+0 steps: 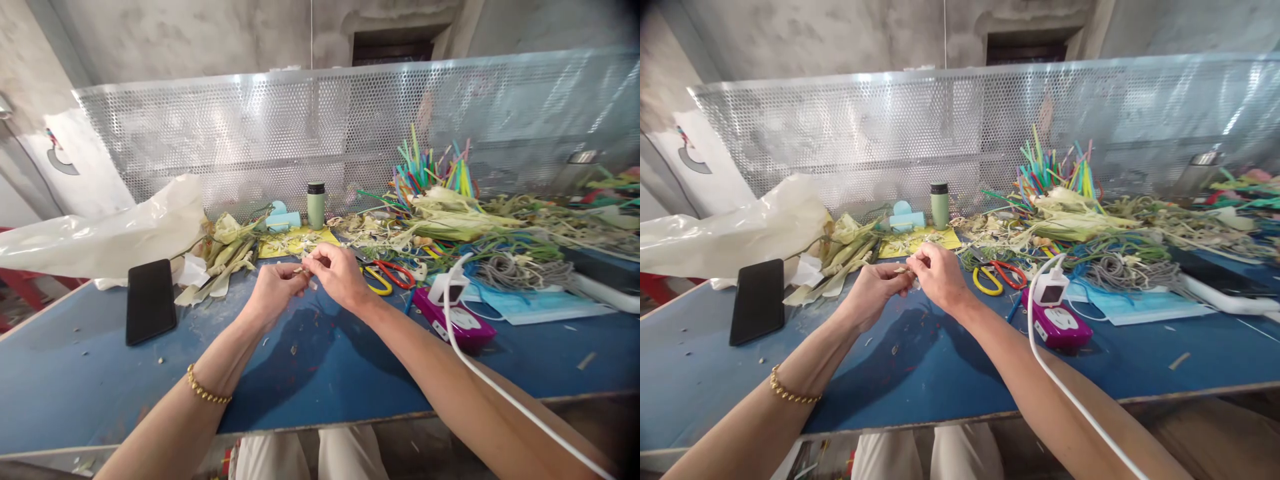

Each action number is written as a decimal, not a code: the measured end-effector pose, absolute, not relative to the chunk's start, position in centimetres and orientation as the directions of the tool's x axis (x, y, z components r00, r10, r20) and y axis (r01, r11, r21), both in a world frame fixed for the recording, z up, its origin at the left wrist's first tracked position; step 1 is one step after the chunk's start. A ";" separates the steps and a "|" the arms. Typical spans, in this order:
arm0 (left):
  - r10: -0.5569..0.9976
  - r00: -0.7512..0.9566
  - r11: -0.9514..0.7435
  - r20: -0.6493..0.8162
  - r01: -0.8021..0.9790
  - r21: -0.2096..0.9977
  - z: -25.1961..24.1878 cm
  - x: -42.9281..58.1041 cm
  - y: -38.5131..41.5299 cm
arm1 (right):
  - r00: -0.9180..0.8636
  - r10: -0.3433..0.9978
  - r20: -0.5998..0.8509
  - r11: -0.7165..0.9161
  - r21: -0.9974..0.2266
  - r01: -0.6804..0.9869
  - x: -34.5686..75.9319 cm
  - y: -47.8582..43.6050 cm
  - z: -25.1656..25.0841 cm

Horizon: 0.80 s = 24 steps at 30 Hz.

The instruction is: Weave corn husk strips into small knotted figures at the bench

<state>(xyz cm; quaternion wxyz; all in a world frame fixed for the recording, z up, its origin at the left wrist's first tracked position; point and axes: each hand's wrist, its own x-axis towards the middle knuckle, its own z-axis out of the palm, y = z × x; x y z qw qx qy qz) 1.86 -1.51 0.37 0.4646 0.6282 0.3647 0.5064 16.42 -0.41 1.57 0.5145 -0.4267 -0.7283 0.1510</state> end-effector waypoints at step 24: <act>0.942 0.119 -0.312 0.313 -0.030 0.950 0.6 1.3 -1.0 | -0.295 0.824 0.484 0.566 -0.666 0.486 17.2 -0.4 2.0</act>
